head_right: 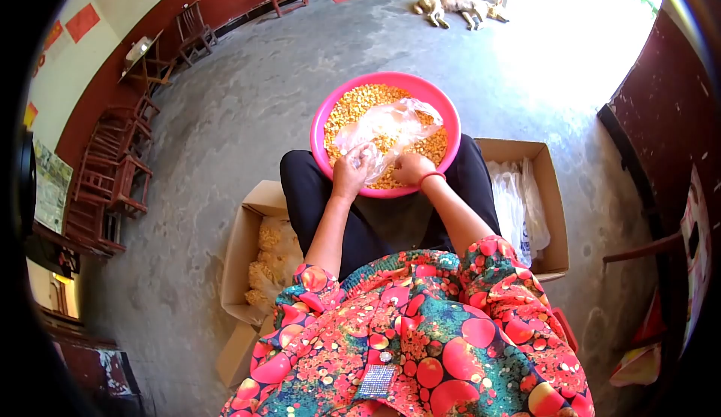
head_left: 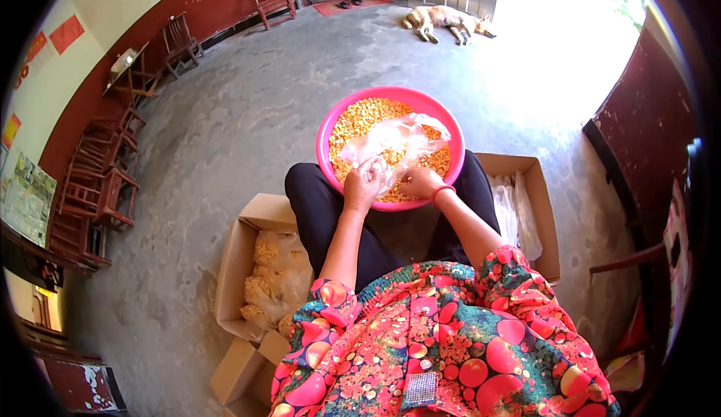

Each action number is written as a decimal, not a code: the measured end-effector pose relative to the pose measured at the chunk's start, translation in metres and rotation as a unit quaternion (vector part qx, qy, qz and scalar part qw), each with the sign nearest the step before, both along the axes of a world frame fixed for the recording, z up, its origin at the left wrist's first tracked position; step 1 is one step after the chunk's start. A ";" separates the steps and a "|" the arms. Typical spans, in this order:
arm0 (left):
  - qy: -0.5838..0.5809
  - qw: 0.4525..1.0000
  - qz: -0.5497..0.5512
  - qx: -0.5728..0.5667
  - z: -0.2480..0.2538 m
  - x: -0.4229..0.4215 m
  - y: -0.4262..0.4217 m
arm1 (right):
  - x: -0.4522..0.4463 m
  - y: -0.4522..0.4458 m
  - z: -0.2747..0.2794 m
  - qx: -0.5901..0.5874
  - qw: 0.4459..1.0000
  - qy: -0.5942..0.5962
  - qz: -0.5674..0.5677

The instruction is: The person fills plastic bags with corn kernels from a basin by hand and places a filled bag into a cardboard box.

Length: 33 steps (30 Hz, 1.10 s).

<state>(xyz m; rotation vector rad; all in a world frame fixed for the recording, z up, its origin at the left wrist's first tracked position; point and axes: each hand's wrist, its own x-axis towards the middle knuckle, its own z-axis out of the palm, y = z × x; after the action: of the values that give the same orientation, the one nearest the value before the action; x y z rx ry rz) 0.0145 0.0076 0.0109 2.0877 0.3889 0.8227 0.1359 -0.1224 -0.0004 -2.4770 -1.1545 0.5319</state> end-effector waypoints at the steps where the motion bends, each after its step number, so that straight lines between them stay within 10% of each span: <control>1: 0.023 1.000 -0.005 -0.001 0.002 -0.001 -0.001 | -0.005 0.004 0.002 -0.034 0.999 -0.007 0.008; 14: 0.054 0.997 -0.043 -0.031 0.003 -0.001 -0.001 | 0.020 0.025 -0.048 0.046 0.988 -0.017 0.144; 19: 0.036 0.998 -0.052 0.014 -0.008 0.001 0.003 | 0.015 0.005 0.014 0.080 0.892 0.426 -0.128; 33: 0.068 0.997 0.019 0.035 -0.002 0.000 -0.005 | 0.019 -0.005 0.064 0.206 0.813 0.535 -0.097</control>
<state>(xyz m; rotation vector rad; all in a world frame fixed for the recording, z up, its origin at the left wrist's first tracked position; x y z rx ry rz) 0.0144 0.0024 0.0093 2.2144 0.4813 0.7280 0.1553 -0.1270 0.0639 -1.4475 -0.4486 1.2244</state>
